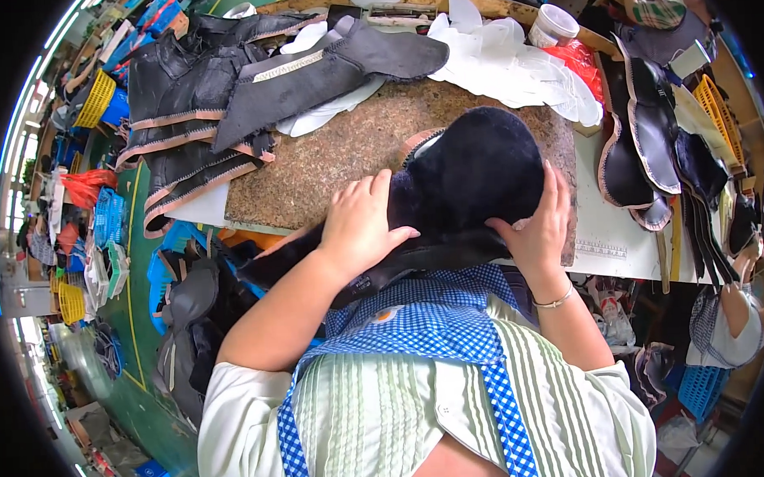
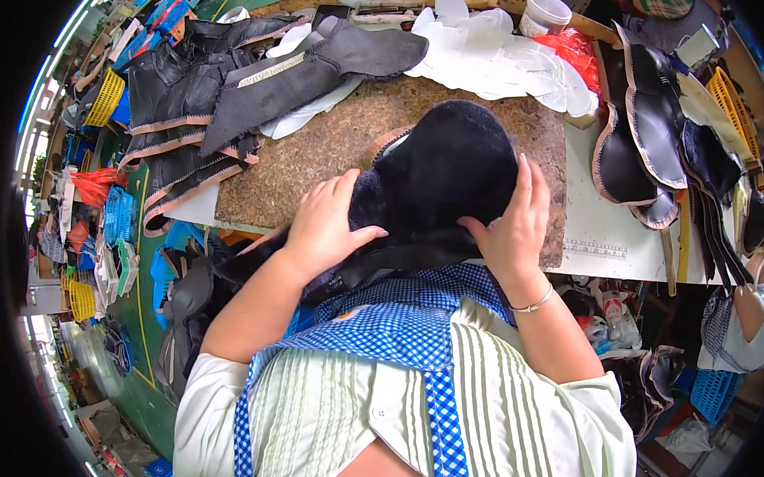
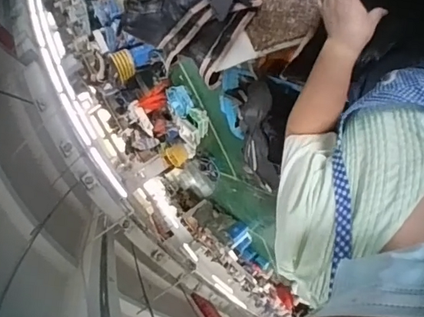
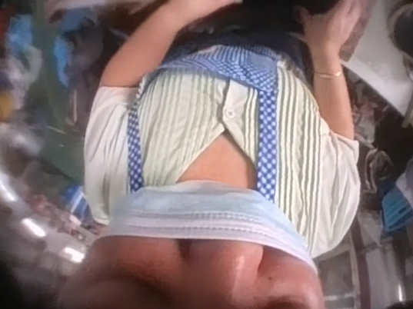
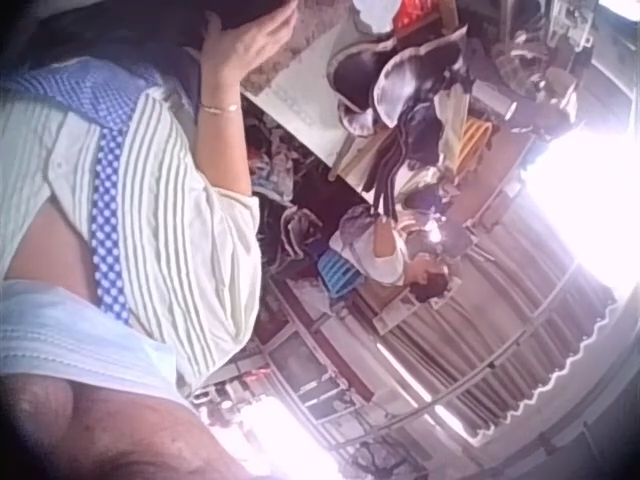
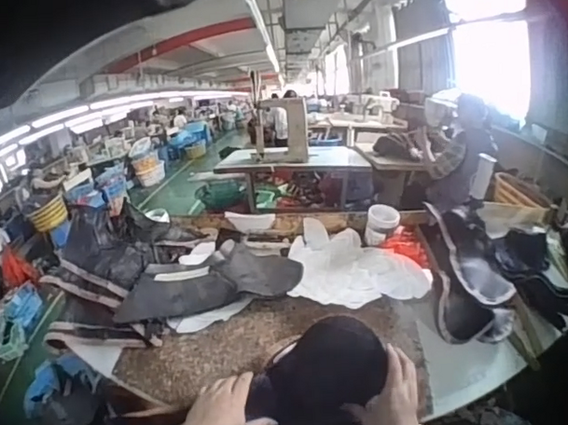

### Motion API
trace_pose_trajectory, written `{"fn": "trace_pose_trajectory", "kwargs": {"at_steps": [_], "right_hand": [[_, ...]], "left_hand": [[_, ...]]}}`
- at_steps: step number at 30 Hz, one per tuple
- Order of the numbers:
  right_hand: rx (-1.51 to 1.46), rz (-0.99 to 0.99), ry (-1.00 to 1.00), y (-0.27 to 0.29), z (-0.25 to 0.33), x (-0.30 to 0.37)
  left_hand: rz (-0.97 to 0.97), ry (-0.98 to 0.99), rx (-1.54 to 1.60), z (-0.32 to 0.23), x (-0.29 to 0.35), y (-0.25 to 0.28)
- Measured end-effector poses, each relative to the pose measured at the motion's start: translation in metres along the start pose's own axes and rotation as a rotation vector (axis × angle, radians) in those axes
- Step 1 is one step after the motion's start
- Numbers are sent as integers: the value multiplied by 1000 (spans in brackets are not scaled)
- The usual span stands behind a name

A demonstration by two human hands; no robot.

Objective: Manually inserting and positioning lining materials inside shoe upper components.

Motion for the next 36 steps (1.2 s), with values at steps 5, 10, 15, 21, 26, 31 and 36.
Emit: {"fn": "trace_pose_trajectory", "kwargs": {"at_steps": [5,10,15,21,26,31,36], "right_hand": [[-27,49,204,-2,1,-8],[-443,164,231,-17,-12,-6],[-364,339,95,-40,-16,-18],[-373,386,-262,-43,-5,3],[-205,194,535,-35,11,7],[-160,205,103,-44,1,1],[-137,129,53,-56,4,5]], "left_hand": [[-135,-103,50,7,-3,-12],[-214,-486,170,8,2,-5],[-123,-478,-3,14,15,-2],[183,79,122,33,15,4],[-186,-211,251,21,11,2],[-293,-65,217,23,20,-27],[-292,45,71,7,29,-36]]}}
Point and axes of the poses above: each hand's wrist, its own x-axis away from the middle knuckle, its own y-axis out of the back of the hand, z = x × y, the point moved 2 cm from there along -x, towards the middle knuckle, and after that the axes turned 6 degrees about x, right-handed, at the moved point
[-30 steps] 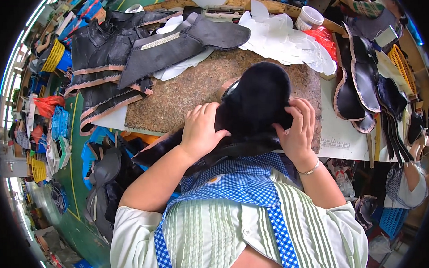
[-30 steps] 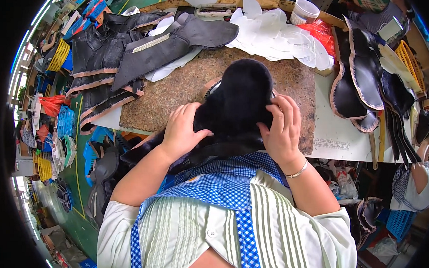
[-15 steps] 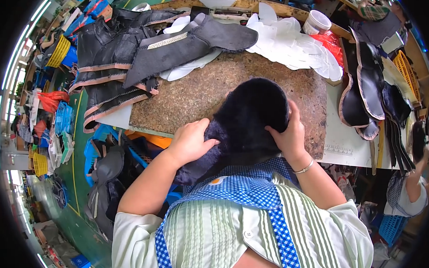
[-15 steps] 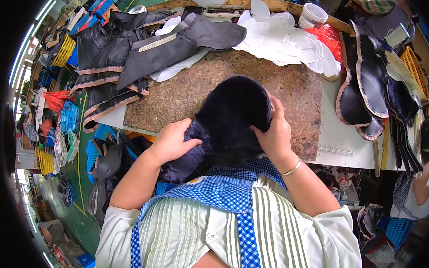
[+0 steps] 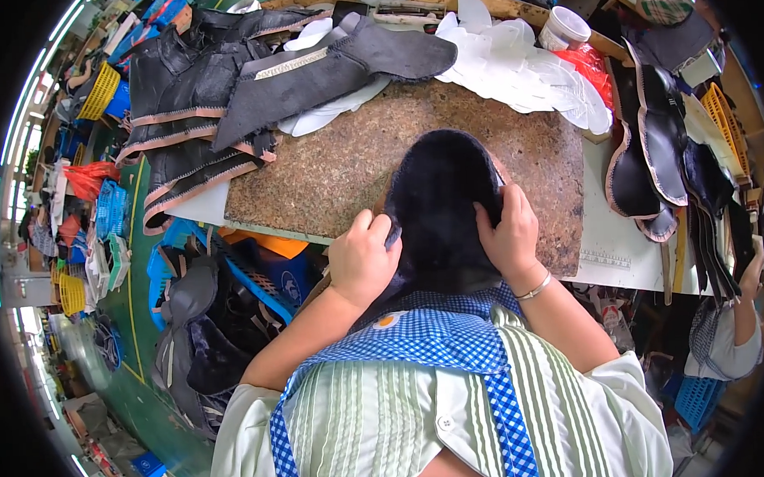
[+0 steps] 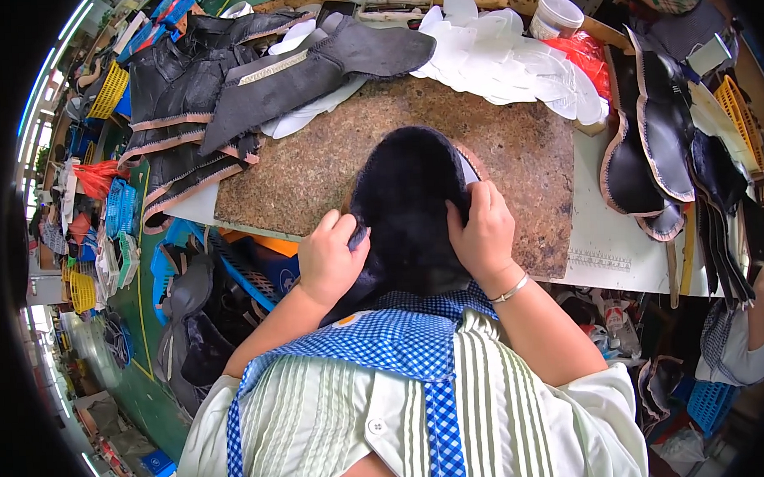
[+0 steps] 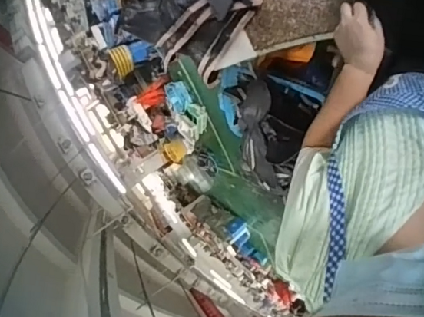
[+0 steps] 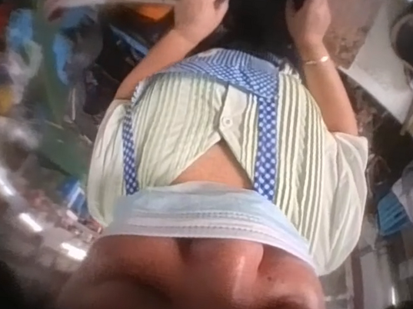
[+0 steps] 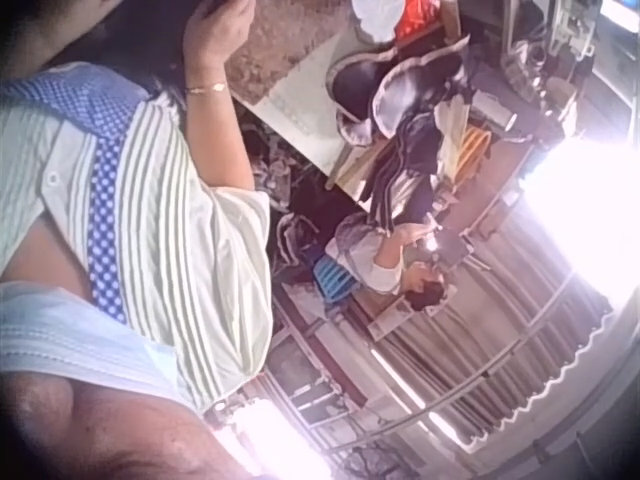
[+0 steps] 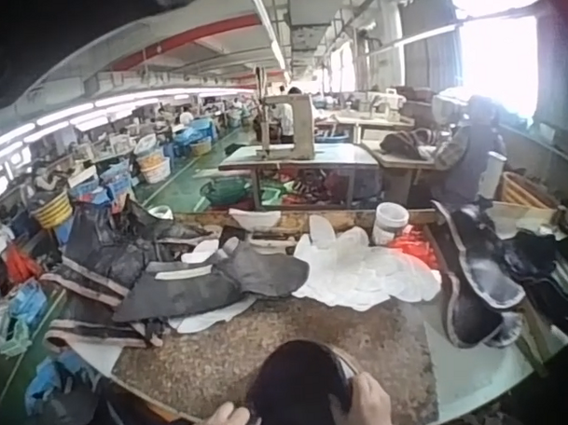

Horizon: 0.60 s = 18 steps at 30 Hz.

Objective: Manually inserting and positioning lining materials inside shoe upper components.

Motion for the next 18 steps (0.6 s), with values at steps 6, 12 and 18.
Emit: {"fn": "trace_pose_trajectory", "kwargs": {"at_steps": [6,12,18], "right_hand": [[-117,-56,-216,-7,-10,10],[70,-119,-80,-3,-5,3],[221,-52,507,15,11,-16]], "left_hand": [[14,63,37,2,-6,-2],[113,-14,-137,-13,-8,4],[198,-32,-266,-11,-4,2]]}}
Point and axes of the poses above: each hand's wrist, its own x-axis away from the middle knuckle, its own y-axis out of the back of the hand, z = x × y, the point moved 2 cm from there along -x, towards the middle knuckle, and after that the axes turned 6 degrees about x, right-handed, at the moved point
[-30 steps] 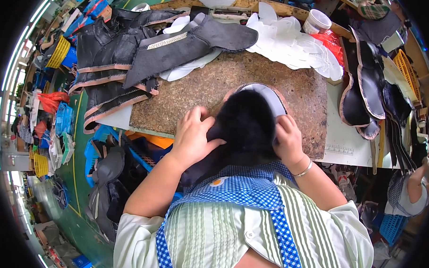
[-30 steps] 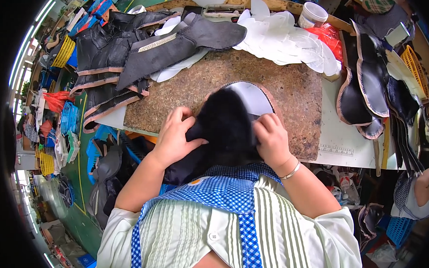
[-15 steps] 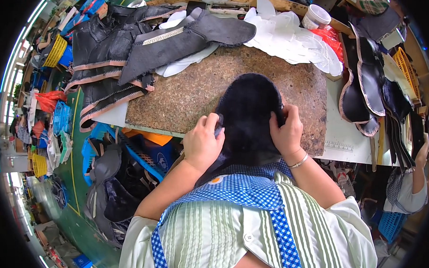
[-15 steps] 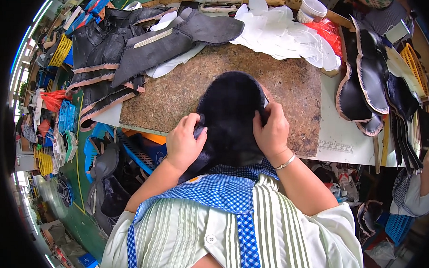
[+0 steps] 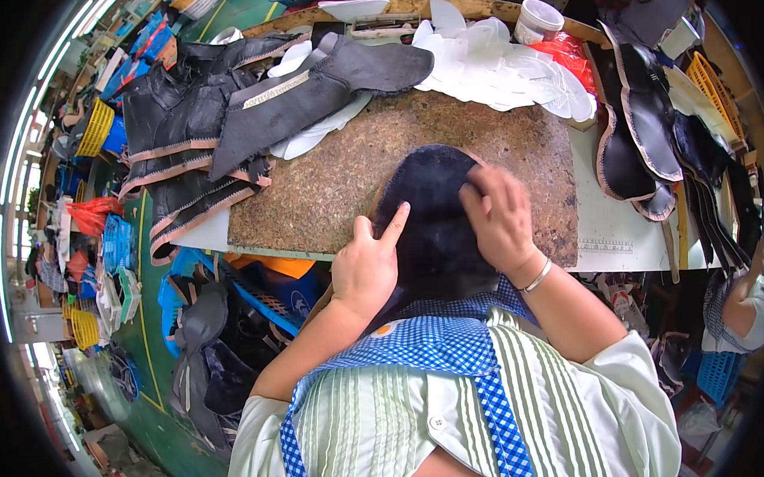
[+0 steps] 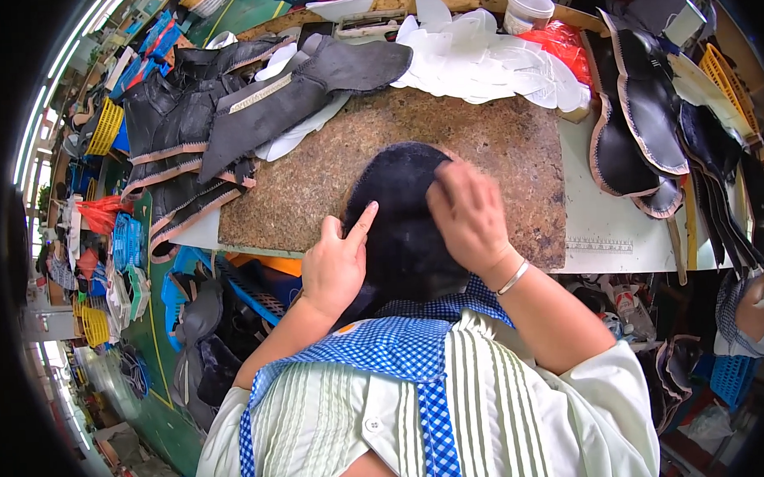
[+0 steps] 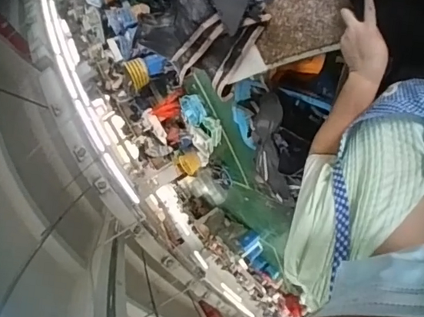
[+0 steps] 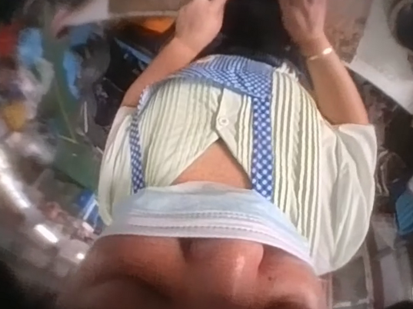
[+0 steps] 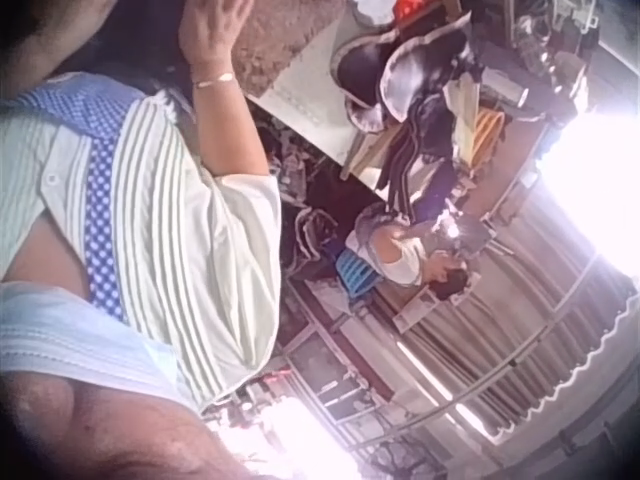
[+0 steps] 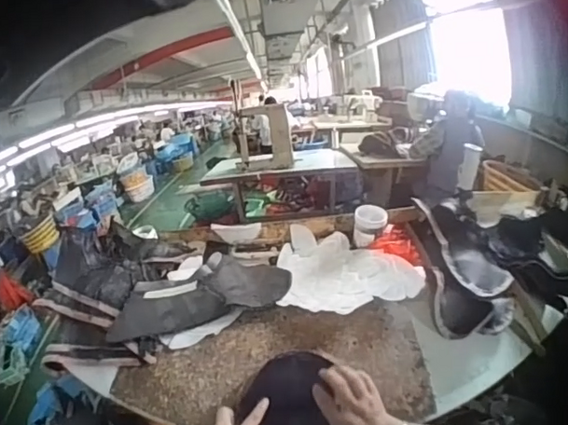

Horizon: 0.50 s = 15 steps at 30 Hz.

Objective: Manually inserting and positioning lining materials inside shoe upper components.

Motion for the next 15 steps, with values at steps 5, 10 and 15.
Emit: {"fn": "trace_pose_trajectory", "kwargs": {"at_steps": [5,10,15], "right_hand": [[-349,324,360,-6,8,4],[-355,579,177,-6,12,-9],[-189,505,100,-36,2,-29]], "left_hand": [[45,-55,21,10,-9,6],[56,-71,82,15,1,7],[70,-30,124,18,0,7]]}}
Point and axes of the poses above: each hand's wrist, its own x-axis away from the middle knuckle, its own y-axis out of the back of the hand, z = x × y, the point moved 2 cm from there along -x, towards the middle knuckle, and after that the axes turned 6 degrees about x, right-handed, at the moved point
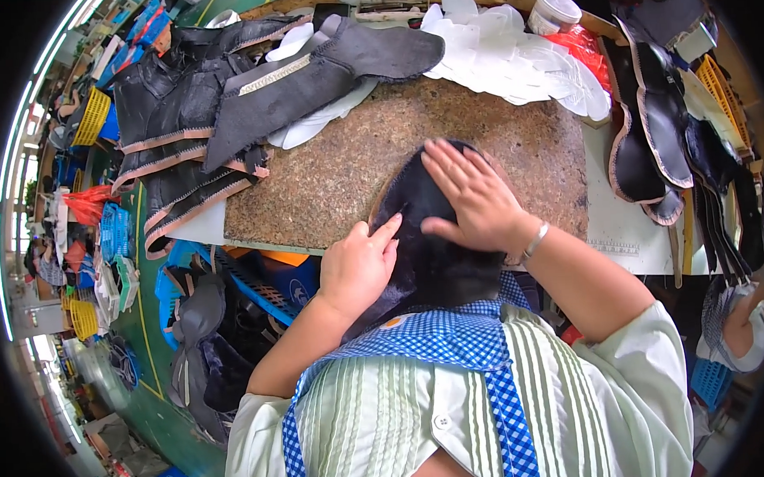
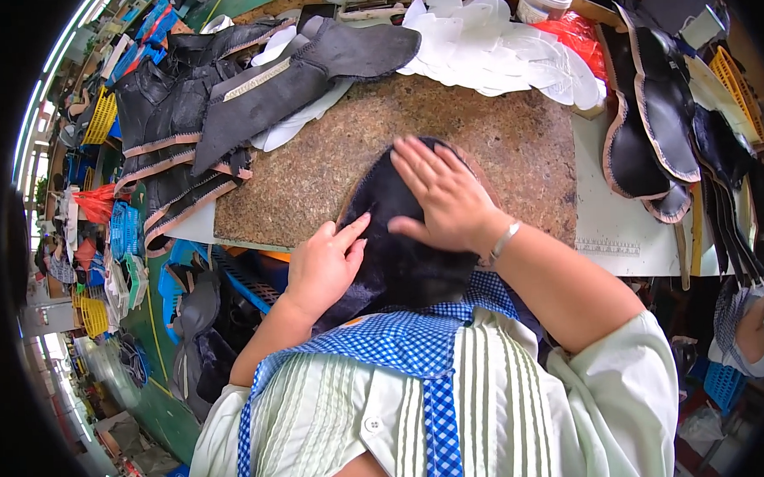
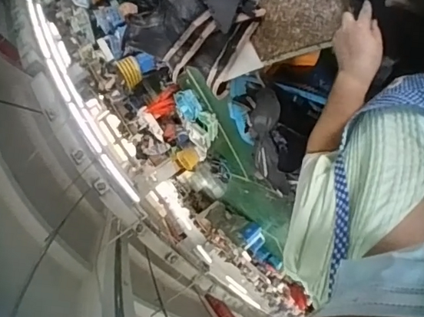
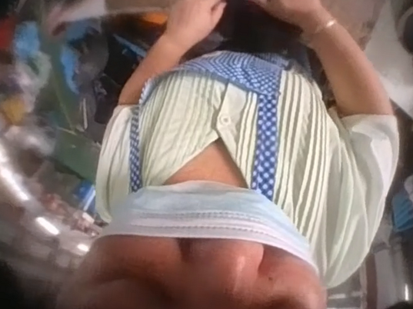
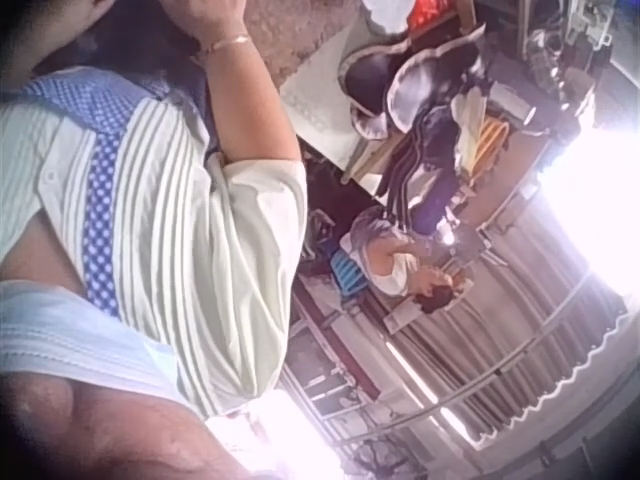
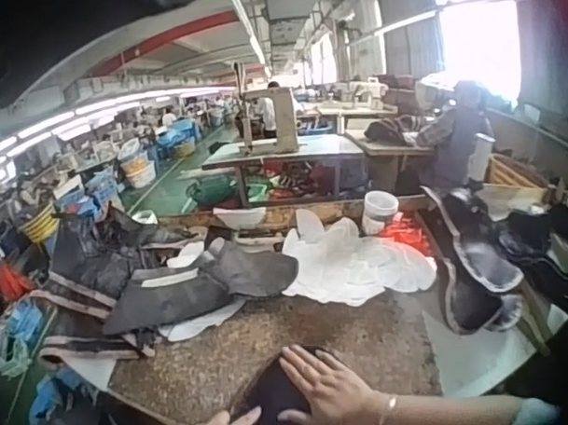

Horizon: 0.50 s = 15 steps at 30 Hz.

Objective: Manually inserting and positioning lining materials inside shoe upper components.

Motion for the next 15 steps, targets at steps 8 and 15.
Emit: {"fn": "trace_pose_trajectory", "kwargs": {"at_steps": [8,15], "right_hand": [[27,-90,-60,-2,1,14],[-130,141,-104,32,14,136]], "left_hand": [[-138,-106,-206,-8,5,-7],[23,-569,-111,-24,27,-28]]}}
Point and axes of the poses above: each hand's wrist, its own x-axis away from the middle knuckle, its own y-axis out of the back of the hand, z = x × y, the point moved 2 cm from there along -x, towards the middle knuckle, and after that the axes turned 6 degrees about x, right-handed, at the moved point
